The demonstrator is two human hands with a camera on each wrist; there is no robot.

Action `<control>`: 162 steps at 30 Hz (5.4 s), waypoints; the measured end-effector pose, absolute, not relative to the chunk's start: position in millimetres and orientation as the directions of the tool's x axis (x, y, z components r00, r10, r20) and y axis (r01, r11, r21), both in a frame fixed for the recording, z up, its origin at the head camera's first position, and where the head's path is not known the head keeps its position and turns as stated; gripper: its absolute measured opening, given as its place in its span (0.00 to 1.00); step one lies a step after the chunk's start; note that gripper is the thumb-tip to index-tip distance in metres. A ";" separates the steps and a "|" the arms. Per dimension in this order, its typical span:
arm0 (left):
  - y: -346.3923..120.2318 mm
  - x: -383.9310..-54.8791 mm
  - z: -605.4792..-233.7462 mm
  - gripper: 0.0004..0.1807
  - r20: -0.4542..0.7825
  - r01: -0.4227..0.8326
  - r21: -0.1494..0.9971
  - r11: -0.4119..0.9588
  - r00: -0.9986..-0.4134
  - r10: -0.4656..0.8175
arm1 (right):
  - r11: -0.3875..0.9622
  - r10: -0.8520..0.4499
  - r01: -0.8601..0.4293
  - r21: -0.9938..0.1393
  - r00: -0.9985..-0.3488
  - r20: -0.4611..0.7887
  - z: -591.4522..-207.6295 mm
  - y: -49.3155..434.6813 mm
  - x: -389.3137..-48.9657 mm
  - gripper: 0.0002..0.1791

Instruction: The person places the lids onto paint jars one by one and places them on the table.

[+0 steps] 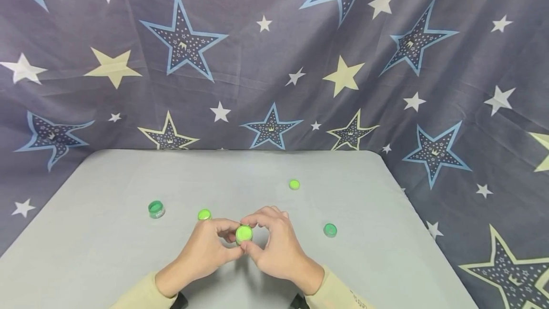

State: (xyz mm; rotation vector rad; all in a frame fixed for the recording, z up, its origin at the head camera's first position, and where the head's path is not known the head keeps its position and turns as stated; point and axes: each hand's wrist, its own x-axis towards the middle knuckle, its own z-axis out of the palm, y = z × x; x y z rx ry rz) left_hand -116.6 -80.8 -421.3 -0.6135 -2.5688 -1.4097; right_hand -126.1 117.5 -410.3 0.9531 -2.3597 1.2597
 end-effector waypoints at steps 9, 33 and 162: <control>-80.6 -117.7 -421.4 0.10 0.331 0.434 0.766 0.475 -0.899 0.288 | 0.403 -0.400 -0.662 -0.632 -0.748 0.529 -409.5 117.2 -126.4 0.19; -79.9 -118.3 -420.1 0.12 0.326 0.422 0.765 0.487 -0.905 0.272 | 0.463 -0.332 -0.607 -0.645 -0.794 0.509 -410.7 115.8 -128.5 0.19; -82.5 -116.5 -416.8 0.11 0.299 0.407 0.771 0.490 -0.911 0.285 | 0.410 -0.388 -0.662 -0.627 -0.749 0.537 -413.8 113.7 -125.4 0.20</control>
